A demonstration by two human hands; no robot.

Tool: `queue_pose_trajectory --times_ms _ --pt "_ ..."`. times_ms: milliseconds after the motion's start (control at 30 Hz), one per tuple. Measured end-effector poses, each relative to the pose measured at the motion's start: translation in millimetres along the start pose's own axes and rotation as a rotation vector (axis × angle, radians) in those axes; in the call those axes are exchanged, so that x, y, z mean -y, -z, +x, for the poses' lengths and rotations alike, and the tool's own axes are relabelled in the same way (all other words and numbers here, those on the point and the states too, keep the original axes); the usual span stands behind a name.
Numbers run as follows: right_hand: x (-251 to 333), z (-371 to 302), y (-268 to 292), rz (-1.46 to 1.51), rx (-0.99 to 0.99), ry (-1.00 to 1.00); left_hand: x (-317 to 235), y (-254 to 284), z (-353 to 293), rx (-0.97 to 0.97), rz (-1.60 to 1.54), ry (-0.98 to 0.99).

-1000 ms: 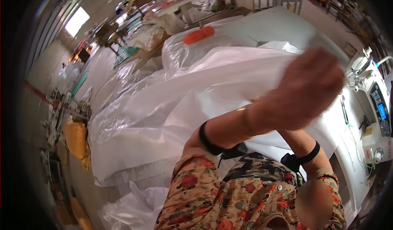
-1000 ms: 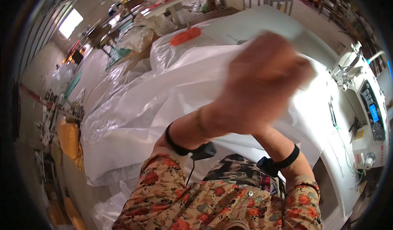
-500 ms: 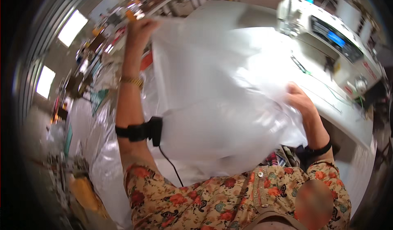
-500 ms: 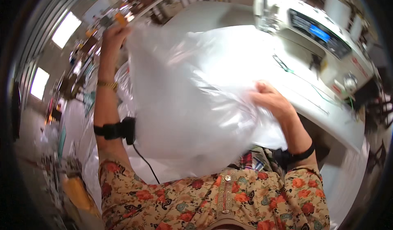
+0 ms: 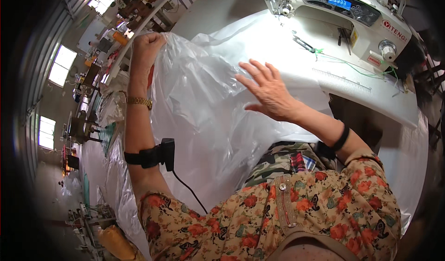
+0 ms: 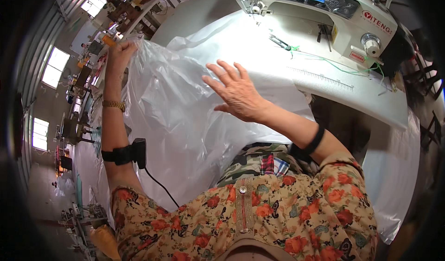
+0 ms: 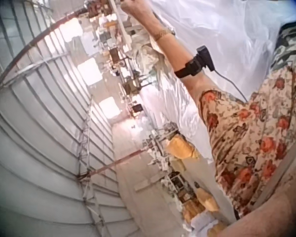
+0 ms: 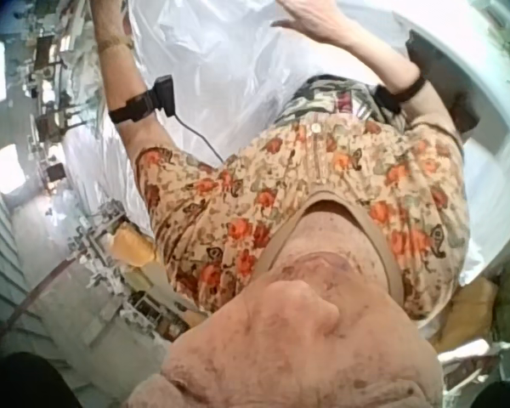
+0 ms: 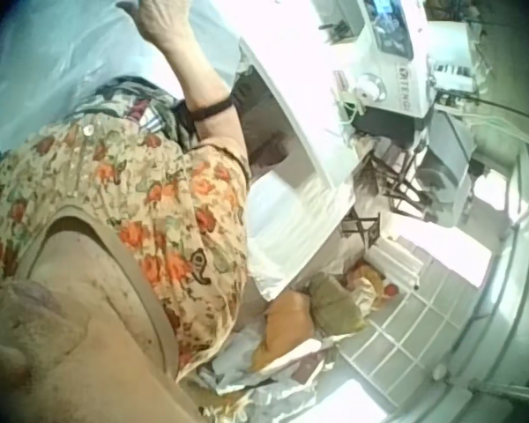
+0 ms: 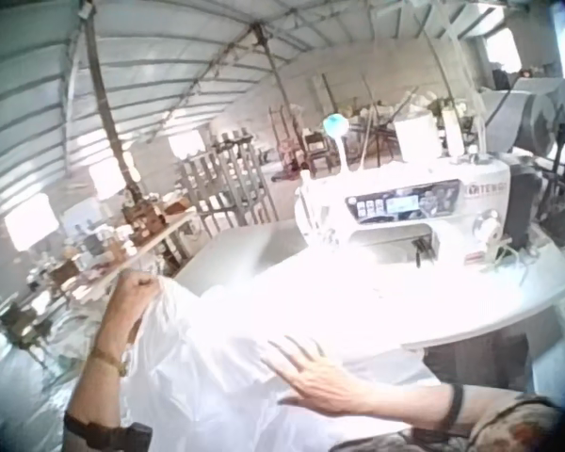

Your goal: The recorder uses an industrial sewing machine to join or hem large white plastic or fabric sheets.

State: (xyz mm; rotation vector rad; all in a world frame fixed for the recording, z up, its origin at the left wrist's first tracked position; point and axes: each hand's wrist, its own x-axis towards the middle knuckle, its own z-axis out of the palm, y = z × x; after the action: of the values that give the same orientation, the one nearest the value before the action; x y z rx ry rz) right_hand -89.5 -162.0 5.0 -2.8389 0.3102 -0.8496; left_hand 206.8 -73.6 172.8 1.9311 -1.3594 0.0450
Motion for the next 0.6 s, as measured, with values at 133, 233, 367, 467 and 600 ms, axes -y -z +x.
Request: queue_pose_trajectory --times_ms 133,233,367,467,600 --pt "-8.1 18.6 -68.1 -0.13 -0.081 0.108 -17.6 14.0 -10.7 0.025 -0.009 -0.017" --pt "-21.3 26.4 -77.4 -0.121 -0.045 0.128 -27.6 23.6 -14.8 0.039 -0.01 -0.069" --pt "-13.9 19.9 -41.3 0.163 -0.187 0.204 -7.1 49.4 -12.9 0.025 0.224 -0.101" --pt "-11.5 22.5 6.2 0.866 -0.19 -0.293 11.4 55.9 -14.4 0.028 0.064 -0.061" --pt "-37.2 34.6 13.5 1.236 -0.427 -0.36 21.4 58.1 -14.5 0.057 -0.043 0.015"
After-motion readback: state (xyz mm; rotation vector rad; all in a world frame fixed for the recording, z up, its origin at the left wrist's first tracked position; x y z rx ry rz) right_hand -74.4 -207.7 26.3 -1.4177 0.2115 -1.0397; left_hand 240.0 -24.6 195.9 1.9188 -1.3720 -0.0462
